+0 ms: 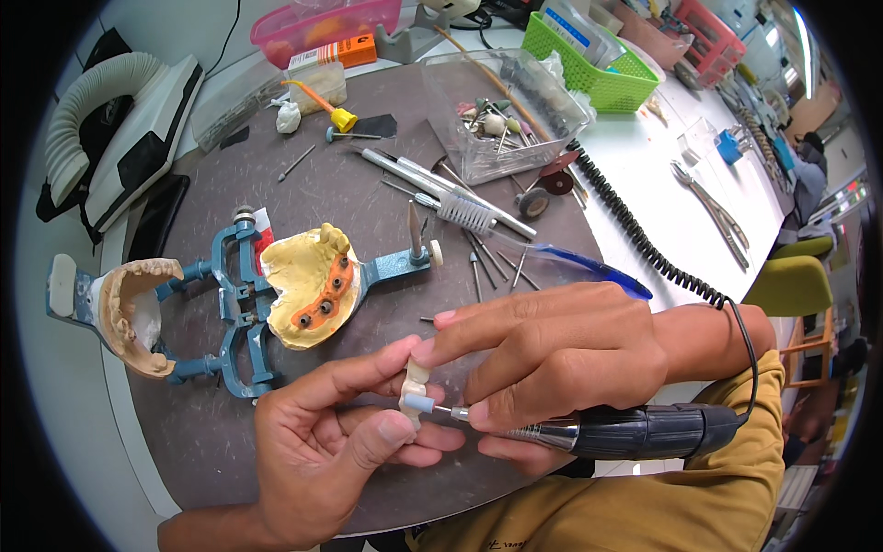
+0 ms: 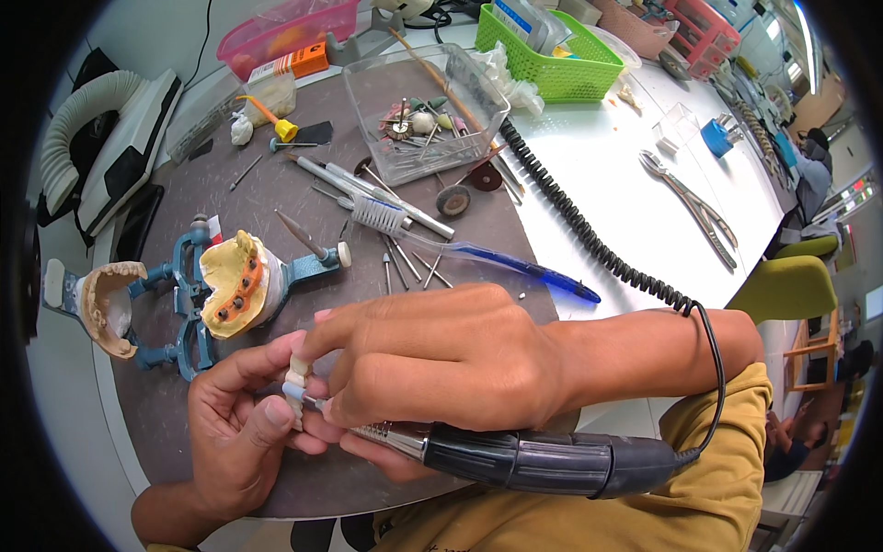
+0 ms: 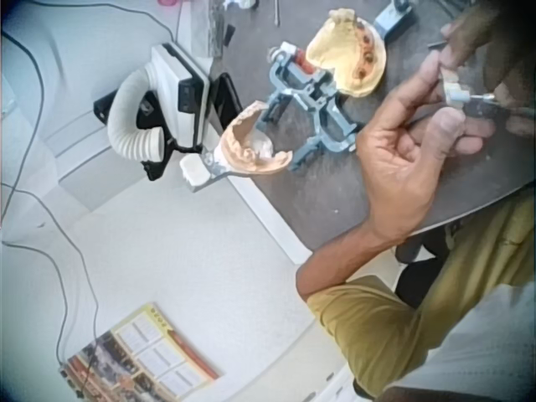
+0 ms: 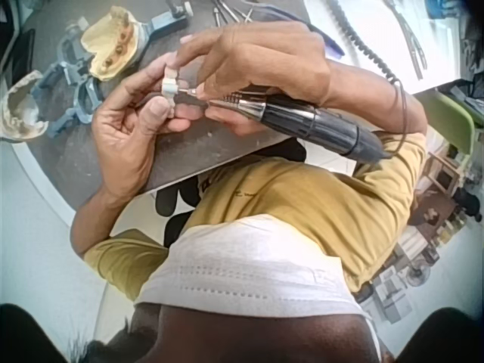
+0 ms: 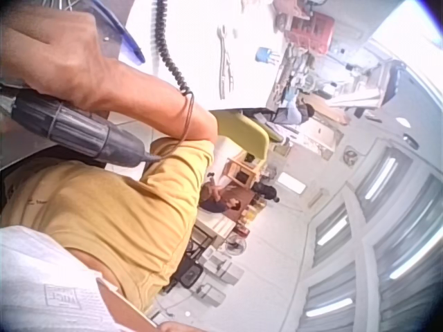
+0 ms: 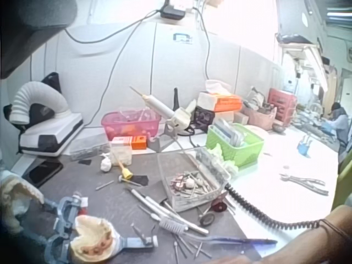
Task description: The person holds a dental crown and uses a rotary polishing tool to smooth the surface of the prosthetic while working at a laboratory bench.
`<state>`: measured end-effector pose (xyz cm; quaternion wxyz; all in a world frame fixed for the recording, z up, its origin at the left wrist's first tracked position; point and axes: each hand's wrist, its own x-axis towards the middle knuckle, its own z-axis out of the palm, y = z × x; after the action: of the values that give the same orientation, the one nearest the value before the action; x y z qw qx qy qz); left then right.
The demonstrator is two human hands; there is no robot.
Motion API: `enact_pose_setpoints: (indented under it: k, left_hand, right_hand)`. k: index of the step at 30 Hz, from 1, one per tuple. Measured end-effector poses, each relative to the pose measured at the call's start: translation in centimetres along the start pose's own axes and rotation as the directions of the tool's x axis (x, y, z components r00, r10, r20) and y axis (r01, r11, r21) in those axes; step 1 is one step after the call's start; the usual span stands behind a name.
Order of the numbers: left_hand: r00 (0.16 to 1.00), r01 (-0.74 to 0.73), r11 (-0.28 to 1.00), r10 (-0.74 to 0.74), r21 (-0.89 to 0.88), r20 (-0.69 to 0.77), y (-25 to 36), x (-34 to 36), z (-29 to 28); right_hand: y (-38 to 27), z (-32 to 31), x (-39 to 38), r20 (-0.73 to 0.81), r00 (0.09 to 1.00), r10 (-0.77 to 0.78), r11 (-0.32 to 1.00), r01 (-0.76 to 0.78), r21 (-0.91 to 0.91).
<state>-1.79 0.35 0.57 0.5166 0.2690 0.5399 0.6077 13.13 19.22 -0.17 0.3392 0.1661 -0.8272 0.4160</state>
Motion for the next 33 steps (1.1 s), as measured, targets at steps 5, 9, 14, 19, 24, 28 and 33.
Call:
enact_pose_setpoints:
  k: [5, 9, 14, 19, 24, 28, 33]
  left_hand:
    - [1.000, -0.017, 0.999, 0.017, -0.031, -0.003, 0.09, 0.12, 0.42]
    - [0.999, 0.030, 0.999, -0.030, -0.024, -0.013, 0.43, -0.10, 0.46]
    - [1.000, 0.009, 1.000, -0.008, -0.019, 0.012, 0.18, -0.05, 0.15]
    - [0.999, 0.036, 0.999, -0.036, -0.027, 0.009, 0.37, -0.06, 0.19]
    - [1.000, 0.027, 0.999, -0.027, -0.029, 0.004, 0.28, -0.14, 0.17]
    - [1.000, 0.026, 0.999, -0.026, -0.033, 0.006, 0.28, -0.17, 0.15]
    - [0.999, 0.040, 0.999, -0.040, -0.033, 0.019, 0.36, -0.13, 0.06]
  right_hand:
    - [0.07, -0.31, -0.22, -0.018, 1.000, -0.002, 1.000, 0.001, -0.016]
    - [0.14, -0.51, -0.15, -0.014, 1.000, -0.008, 0.999, 0.008, -0.037]
    - [0.13, -0.44, 0.03, -0.007, 1.000, -0.016, 0.999, 0.016, -0.048]
    - [0.41, -0.48, -0.11, -0.002, 1.000, -0.025, 0.998, 0.025, -0.050]
    - [0.44, -0.39, 0.03, 0.015, 0.999, -0.033, 0.999, 0.033, -0.020]
    - [0.41, -0.17, -0.10, -0.009, 1.000, -0.017, 1.000, 0.017, -0.015]
    - [0.35, -0.30, -0.06, -0.002, 1.000, -0.014, 1.000, 0.014, -0.013]
